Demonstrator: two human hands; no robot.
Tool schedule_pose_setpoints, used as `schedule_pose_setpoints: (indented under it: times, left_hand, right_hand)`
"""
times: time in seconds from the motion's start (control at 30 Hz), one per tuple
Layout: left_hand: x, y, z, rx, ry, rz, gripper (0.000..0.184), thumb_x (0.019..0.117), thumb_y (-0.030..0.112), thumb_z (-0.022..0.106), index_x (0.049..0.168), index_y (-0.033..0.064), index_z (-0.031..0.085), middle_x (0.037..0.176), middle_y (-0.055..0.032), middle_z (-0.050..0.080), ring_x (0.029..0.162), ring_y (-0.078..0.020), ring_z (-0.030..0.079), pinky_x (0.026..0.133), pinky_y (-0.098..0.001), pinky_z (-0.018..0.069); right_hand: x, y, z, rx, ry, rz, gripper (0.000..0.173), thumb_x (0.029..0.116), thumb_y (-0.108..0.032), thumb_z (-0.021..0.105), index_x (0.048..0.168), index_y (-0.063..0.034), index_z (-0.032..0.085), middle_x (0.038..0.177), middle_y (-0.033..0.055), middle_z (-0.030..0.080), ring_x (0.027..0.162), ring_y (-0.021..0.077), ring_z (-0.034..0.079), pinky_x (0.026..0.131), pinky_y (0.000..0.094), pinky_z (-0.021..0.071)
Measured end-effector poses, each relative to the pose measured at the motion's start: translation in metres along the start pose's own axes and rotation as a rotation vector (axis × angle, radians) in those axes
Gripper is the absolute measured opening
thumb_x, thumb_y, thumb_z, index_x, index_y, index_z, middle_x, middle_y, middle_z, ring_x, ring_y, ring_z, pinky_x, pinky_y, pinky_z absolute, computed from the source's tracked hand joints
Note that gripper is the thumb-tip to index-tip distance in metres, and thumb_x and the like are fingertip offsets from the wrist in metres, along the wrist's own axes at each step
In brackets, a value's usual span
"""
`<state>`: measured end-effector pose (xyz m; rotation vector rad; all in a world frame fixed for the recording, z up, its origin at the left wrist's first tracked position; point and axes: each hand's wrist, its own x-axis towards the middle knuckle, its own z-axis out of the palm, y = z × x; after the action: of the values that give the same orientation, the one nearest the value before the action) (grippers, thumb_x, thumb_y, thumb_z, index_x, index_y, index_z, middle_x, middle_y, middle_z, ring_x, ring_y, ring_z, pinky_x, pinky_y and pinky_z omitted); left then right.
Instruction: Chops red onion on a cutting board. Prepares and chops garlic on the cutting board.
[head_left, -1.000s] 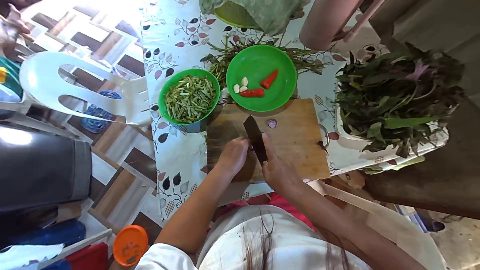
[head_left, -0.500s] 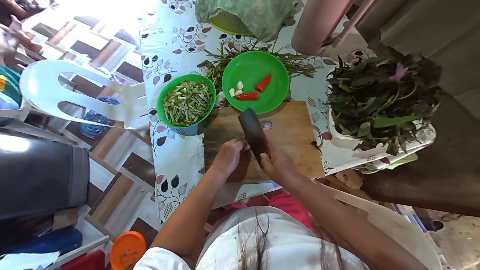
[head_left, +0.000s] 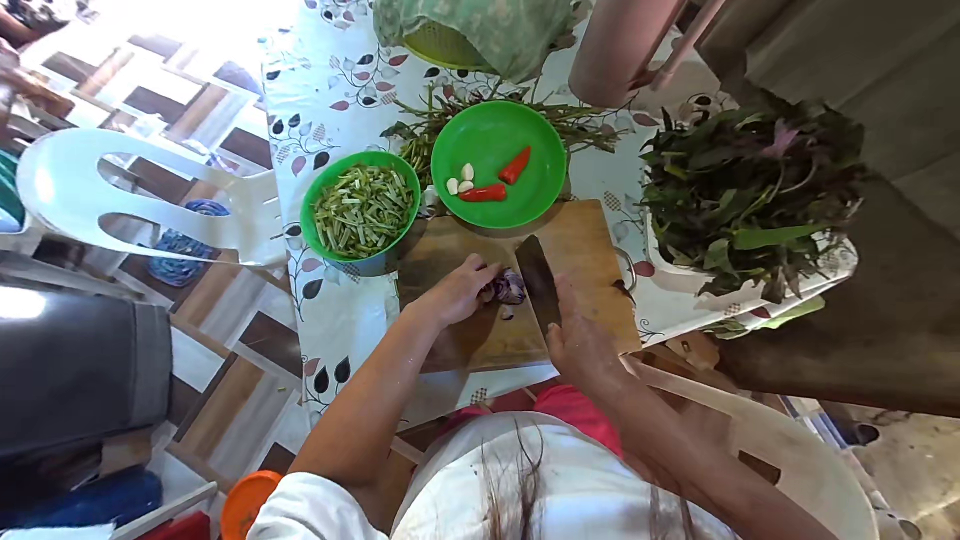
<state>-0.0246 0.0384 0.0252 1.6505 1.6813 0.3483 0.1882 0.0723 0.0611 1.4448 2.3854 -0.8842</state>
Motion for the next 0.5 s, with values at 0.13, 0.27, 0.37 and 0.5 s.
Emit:
schedule_pose_setpoints:
  times: [0.13, 0.27, 0.37, 0.5]
  left_hand:
    - [-0.001, 0.003, 0.005, -0.005, 0.022, 0.014, 0.05, 0.0958, -0.007, 0.062, 0.145, -0.0014, 0.054, 0.135, -0.0247, 0.053, 0.122, -0.0335, 0.058, 0.105, -0.0394, 0.0489]
    - [-0.004, 0.007, 0.012, 0.009, 0.076, -0.029, 0.05, 0.0913, -0.009, 0.065, 0.14, -0.0009, 0.059, 0.132, -0.0241, 0.056, 0.119, -0.0333, 0.06, 0.104, -0.0402, 0.0501]
    - [-0.009, 0.012, 0.014, -0.008, 0.131, -0.043, 0.05, 0.0913, -0.004, 0.07, 0.14, -0.0009, 0.059, 0.129, -0.0248, 0.059, 0.118, -0.0349, 0.062, 0.103, -0.0421, 0.0507]
    - [-0.011, 0.017, 0.018, -0.04, 0.189, -0.039, 0.04, 0.0936, 0.006, 0.072, 0.133, 0.0017, 0.067, 0.12, -0.023, 0.064, 0.11, -0.033, 0.065, 0.098, -0.0426, 0.0529]
  right_hand:
    - [0.003, -0.009, -0.001, -0.028, -0.05, 0.008, 0.071, 0.1082, -0.011, 0.042, 0.166, -0.0108, 0.001, 0.129, 0.0293, 0.062, 0.107, 0.0426, 0.069, 0.095, 0.0523, 0.0531]
    - [0.011, -0.014, -0.005, -0.059, -0.044, -0.037, 0.072, 0.1074, -0.009, 0.044, 0.166, -0.011, 0.002, 0.118, 0.0282, 0.067, 0.105, 0.0437, 0.069, 0.094, 0.0542, 0.0534]
    - [0.016, -0.017, -0.007, -0.075, -0.048, -0.059, 0.074, 0.1077, -0.009, 0.044, 0.167, -0.0127, -0.001, 0.111, 0.0278, 0.069, 0.103, 0.045, 0.069, 0.091, 0.0559, 0.0535]
    - [0.019, -0.014, 0.0, -0.062, 0.02, -0.125, 0.073, 0.1065, -0.008, 0.045, 0.167, -0.0113, 0.004, 0.11, 0.0281, 0.07, 0.097, 0.046, 0.07, 0.087, 0.0575, 0.0547]
